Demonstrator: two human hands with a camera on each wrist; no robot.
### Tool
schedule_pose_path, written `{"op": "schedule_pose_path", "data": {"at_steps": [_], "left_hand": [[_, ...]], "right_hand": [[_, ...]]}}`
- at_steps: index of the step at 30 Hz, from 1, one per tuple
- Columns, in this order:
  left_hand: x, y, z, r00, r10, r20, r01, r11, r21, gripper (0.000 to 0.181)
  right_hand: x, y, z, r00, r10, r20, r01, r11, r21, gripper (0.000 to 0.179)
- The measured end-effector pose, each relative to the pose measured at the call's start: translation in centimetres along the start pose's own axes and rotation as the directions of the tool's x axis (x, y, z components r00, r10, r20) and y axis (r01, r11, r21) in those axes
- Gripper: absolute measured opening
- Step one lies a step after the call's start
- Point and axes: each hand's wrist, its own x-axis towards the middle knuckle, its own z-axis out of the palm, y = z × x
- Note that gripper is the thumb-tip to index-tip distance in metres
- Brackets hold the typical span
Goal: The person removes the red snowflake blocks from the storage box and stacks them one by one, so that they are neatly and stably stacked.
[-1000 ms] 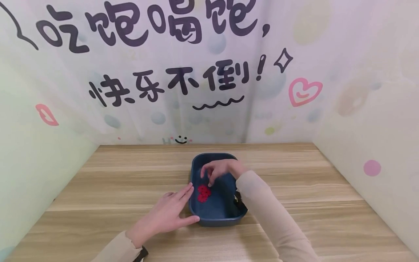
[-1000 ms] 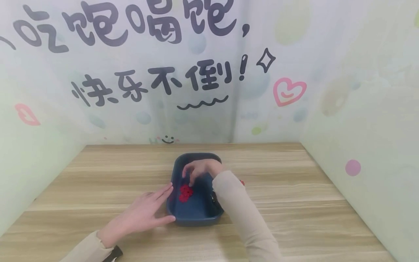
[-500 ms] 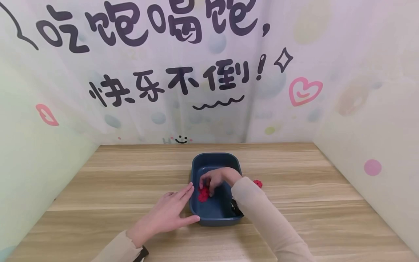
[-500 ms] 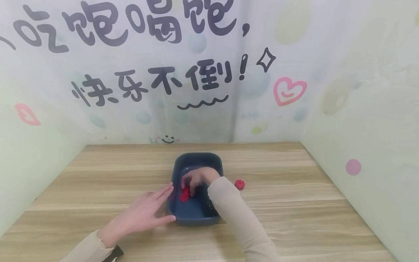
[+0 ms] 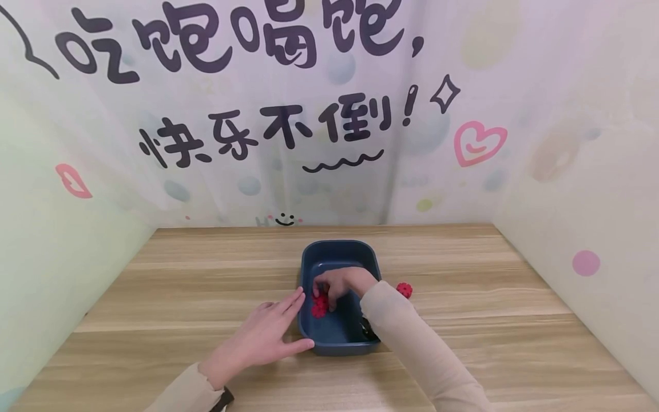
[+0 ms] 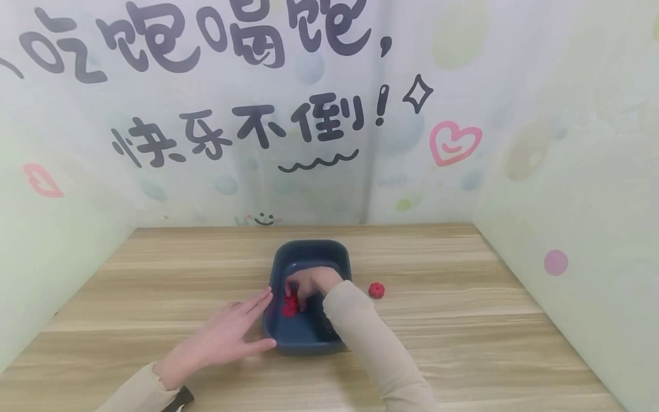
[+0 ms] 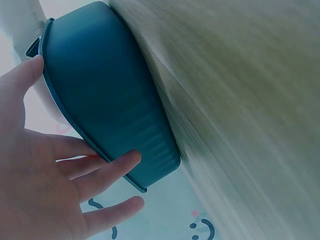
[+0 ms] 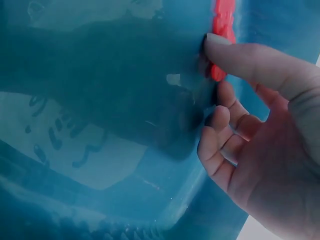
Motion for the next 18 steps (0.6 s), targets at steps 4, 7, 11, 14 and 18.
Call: {"op": "schedule_pose_path", "data": {"at_steps": [4, 7, 11, 14, 18], "left_hand": [[0.0, -0.04, 0.02, 1.0, -0.003, 0.0, 0.003, 1.0, 0.0, 0.085], [0.0, -0.02, 0.05, 1.0, -0.003, -0.003, 0.003, 1.0, 0.003, 0.084], [0.01, 0.01, 0.04, 1.0, -0.005, -0.003, 0.005, 1.0, 0.007, 0.084], [0.02, 0.04, 0.02, 1.0, -0.006, -0.001, 0.006, 1.0, 0.006, 0.084], [0.05, 0.06, 0.04, 1.0, -0.006, -0.001, 0.006, 1.0, 0.006, 0.085]], "right_hand": [[-0.04, 0.0, -0.02, 1.0, -0.009, -0.007, 0.009, 1.0, -0.001, 0.03], [-0.04, 0.06, 0.03, 1.0, -0.013, -0.021, 0.013, 1.0, -0.004, 0.029], [0.0, 0.16, 0.08, 0.999, -0.023, -0.043, 0.022, 1.0, -0.008, 0.029], [0.03, 0.2, 0.15, 0.998, -0.024, -0.054, 0.023, 1.0, -0.01, 0.03], [0.01, 0.17, 0.2, 0.998, -0.017, -0.063, 0.017, 1.0, -0.009, 0.032]]}}
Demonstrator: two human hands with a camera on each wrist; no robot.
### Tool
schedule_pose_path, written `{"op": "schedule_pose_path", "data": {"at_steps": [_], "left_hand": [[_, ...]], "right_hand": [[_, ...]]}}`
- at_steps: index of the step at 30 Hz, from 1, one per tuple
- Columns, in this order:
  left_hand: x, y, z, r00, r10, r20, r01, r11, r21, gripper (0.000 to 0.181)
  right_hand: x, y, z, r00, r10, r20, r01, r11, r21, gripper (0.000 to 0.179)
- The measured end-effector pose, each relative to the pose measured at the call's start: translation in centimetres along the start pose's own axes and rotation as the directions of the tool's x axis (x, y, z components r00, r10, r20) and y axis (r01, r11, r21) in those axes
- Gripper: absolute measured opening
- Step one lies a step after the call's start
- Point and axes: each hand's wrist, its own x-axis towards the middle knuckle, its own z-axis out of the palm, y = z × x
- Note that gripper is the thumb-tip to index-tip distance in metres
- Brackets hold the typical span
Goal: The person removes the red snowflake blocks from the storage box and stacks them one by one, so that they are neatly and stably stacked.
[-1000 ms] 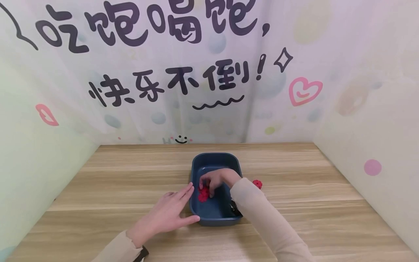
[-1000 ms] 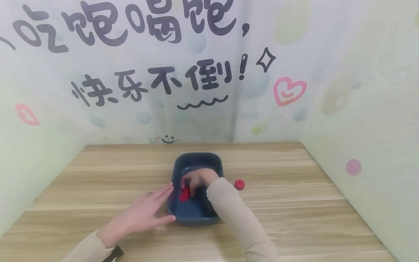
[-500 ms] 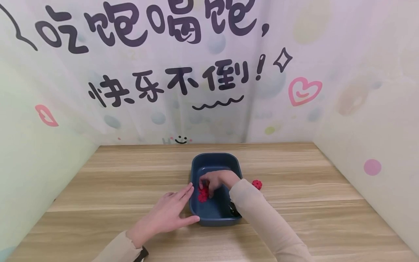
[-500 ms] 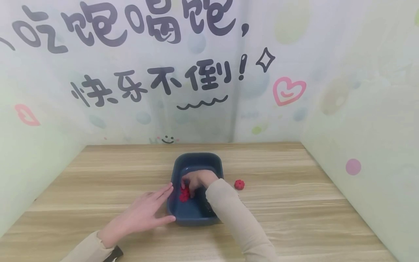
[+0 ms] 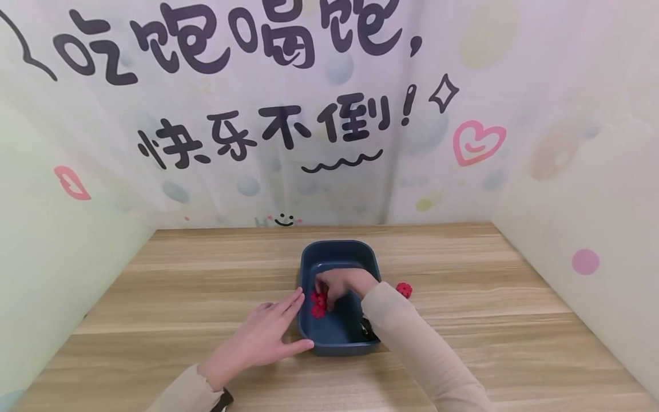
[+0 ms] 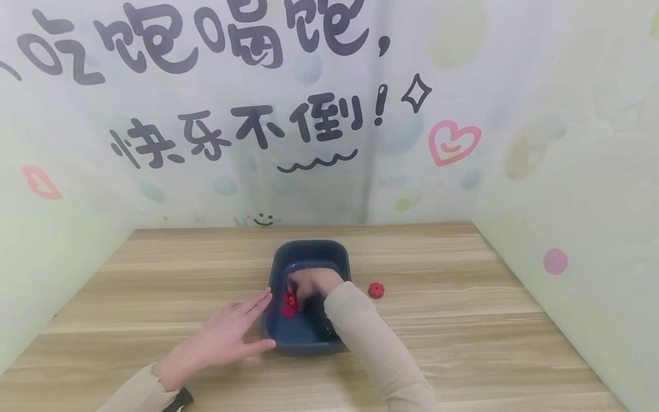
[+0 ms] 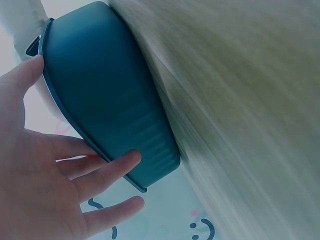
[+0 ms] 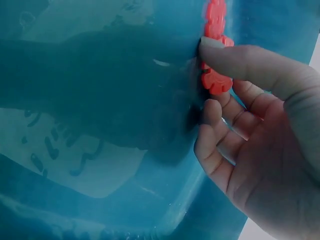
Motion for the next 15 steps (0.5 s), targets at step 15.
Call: {"op": "schedule_pose_path", "data": {"at_steps": [15], "left_hand": [[0.0, -0.12, 0.13, 1.0, 0.015, -0.016, -0.014, 1.0, 0.022, 0.086]], "right_hand": [[-0.1, 0.02, 0.01, 0.998, -0.017, 0.052, 0.016, 1.0, 0.026, 0.03]]}}
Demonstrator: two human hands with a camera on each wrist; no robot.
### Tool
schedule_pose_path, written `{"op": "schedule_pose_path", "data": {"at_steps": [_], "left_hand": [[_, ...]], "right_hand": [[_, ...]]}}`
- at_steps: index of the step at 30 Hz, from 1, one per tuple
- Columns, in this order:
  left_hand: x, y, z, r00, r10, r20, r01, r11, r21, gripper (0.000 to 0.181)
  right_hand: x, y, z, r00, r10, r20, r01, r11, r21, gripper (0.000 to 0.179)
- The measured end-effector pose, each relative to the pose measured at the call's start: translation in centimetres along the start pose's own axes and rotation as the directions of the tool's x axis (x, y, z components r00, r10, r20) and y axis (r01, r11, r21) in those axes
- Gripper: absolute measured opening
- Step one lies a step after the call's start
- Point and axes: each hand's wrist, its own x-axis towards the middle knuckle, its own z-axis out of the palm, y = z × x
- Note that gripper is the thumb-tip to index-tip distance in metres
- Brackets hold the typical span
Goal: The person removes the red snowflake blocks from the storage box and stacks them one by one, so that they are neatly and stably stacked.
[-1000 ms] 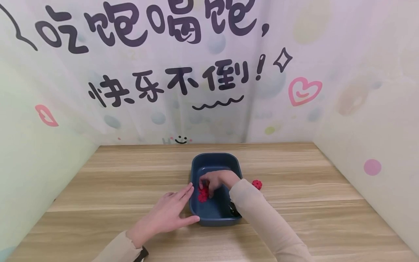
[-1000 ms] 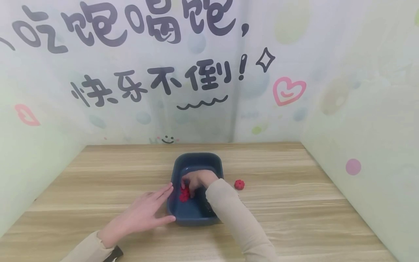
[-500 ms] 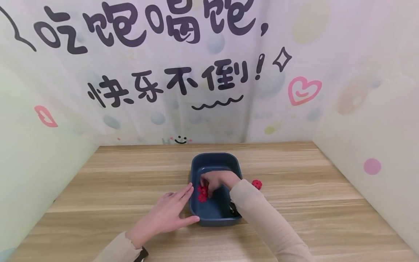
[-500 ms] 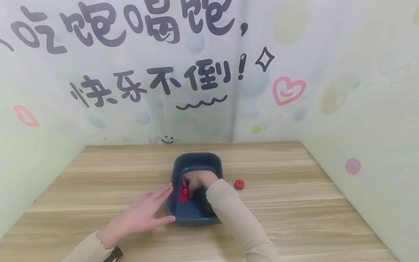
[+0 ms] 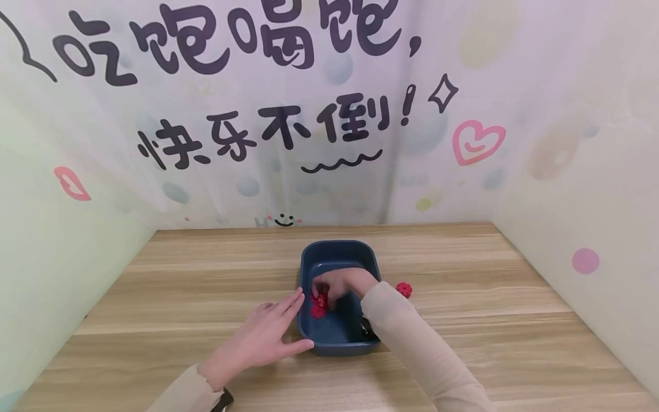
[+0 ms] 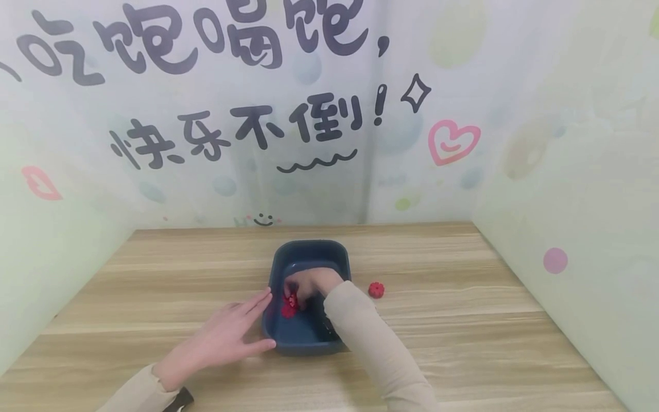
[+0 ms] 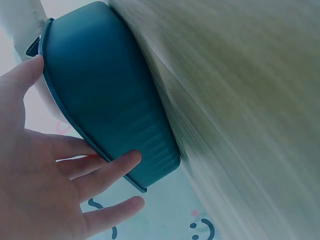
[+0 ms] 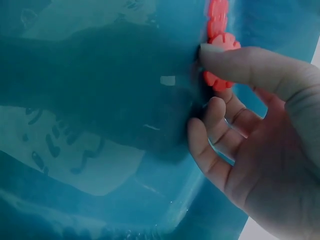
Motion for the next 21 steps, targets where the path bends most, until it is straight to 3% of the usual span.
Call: {"op": "schedule_pose_path", "data": {"at_steps": [10, 21], "left_hand": [[-0.01, -0.03, 0.09, 1.0, -0.002, -0.009, 0.002, 1.0, 0.003, 0.086], [-0.01, 0.01, 0.05, 1.0, -0.007, 0.002, 0.007, 1.0, 0.003, 0.086]], "right_hand": [[0.23, 0.46, 0.11, 0.989, 0.033, -0.144, -0.028, 0.999, 0.032, 0.029], [0.34, 0.72, 0.01, 0.99, 0.027, -0.139, -0.02, 0.998, 0.051, 0.033]]}}
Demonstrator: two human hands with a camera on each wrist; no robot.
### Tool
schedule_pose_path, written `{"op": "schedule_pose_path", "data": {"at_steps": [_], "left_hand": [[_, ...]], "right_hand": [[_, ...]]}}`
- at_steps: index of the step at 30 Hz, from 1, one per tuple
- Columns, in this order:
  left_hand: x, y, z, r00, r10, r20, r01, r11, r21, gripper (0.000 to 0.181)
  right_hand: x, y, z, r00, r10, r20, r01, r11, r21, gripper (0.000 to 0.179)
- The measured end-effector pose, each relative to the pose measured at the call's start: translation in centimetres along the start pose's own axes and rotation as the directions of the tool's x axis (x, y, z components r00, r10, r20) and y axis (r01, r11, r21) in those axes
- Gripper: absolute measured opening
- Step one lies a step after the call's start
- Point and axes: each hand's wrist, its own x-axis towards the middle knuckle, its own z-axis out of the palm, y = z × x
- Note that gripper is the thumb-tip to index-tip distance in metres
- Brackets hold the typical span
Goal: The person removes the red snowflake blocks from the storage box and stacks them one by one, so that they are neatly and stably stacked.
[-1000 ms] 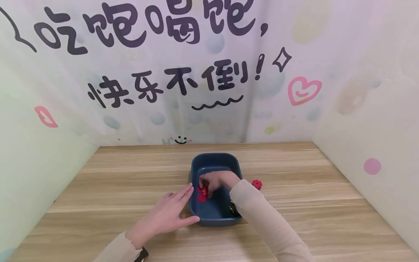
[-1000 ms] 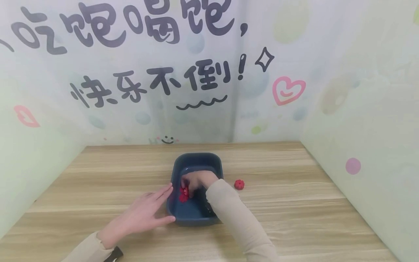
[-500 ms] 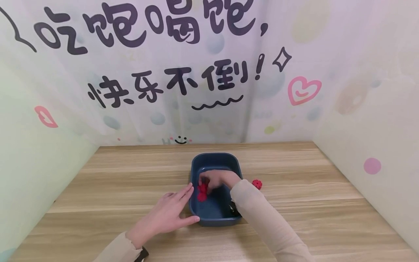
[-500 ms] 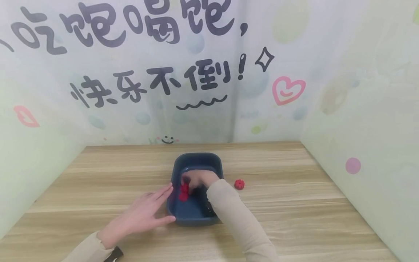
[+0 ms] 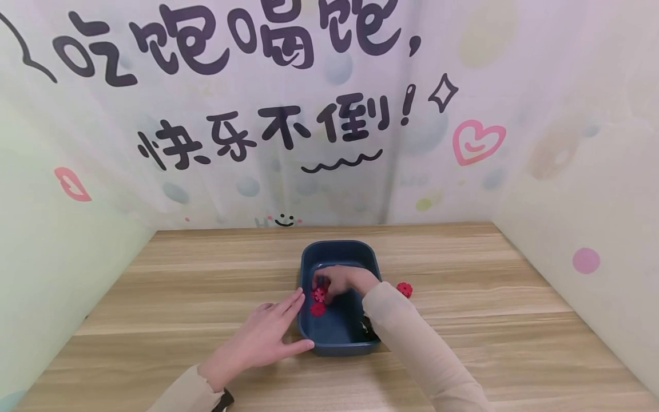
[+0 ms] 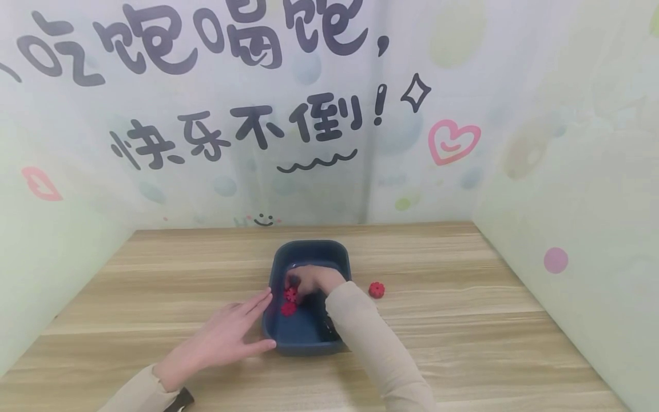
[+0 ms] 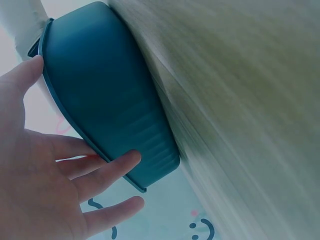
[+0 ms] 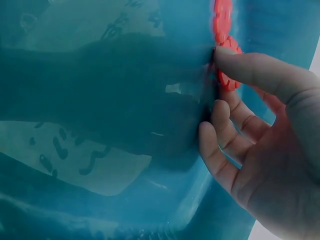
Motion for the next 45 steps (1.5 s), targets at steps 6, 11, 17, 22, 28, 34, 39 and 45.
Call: {"op": "schedule_pose_path", "data": {"at_steps": [6, 11, 17, 22, 28, 34, 39, 45], "left_hand": [[-0.02, -0.06, 0.09, 1.0, 0.006, -0.005, -0.006, 1.0, -0.003, 0.086], [0.01, -0.05, 0.08, 1.0, 0.009, -0.003, -0.009, 1.0, -0.002, 0.086], [0.04, -0.08, 0.12, 1.0, 0.007, -0.004, -0.007, 1.0, 0.0, 0.086], [0.04, -0.08, 0.18, 1.0, 0.008, -0.006, -0.008, 1.0, -0.002, 0.087], [0.0, -0.07, 0.21, 1.0, 0.013, -0.014, -0.013, 1.0, -0.002, 0.086], [0.0, -0.03, 0.11, 1.0, 0.014, -0.02, -0.014, 1.0, 0.004, 0.086], [0.03, 0.03, 0.03, 1.0, 0.01, -0.011, -0.01, 1.0, 0.001, 0.086], [0.04, 0.04, 0.03, 1.0, 0.01, -0.002, -0.01, 1.0, -0.009, 0.086]], "right_hand": [[0.09, -0.02, 0.01, 0.999, -0.017, -0.034, 0.015, 0.998, -0.061, 0.032], [0.19, -0.16, 0.13, 0.996, -0.047, -0.081, 0.035, 0.99, -0.14, 0.044], [0.42, -0.05, 0.31, 0.993, -0.066, -0.093, 0.052, 0.988, -0.148, 0.039], [0.48, -0.05, 0.37, 0.993, -0.066, -0.098, 0.056, 0.993, -0.109, 0.038], [0.51, -0.08, 0.3, 0.989, -0.116, -0.088, 0.106, 0.988, -0.114, 0.036], [0.33, -0.08, 0.16, 0.993, -0.096, -0.064, 0.087, 0.988, -0.129, 0.033], [0.39, 0.01, 0.19, 0.993, -0.098, -0.067, 0.089, 0.988, -0.127, 0.032], [0.48, -0.01, 0.28, 0.988, -0.129, -0.082, 0.116, 0.983, -0.141, 0.027]]}}
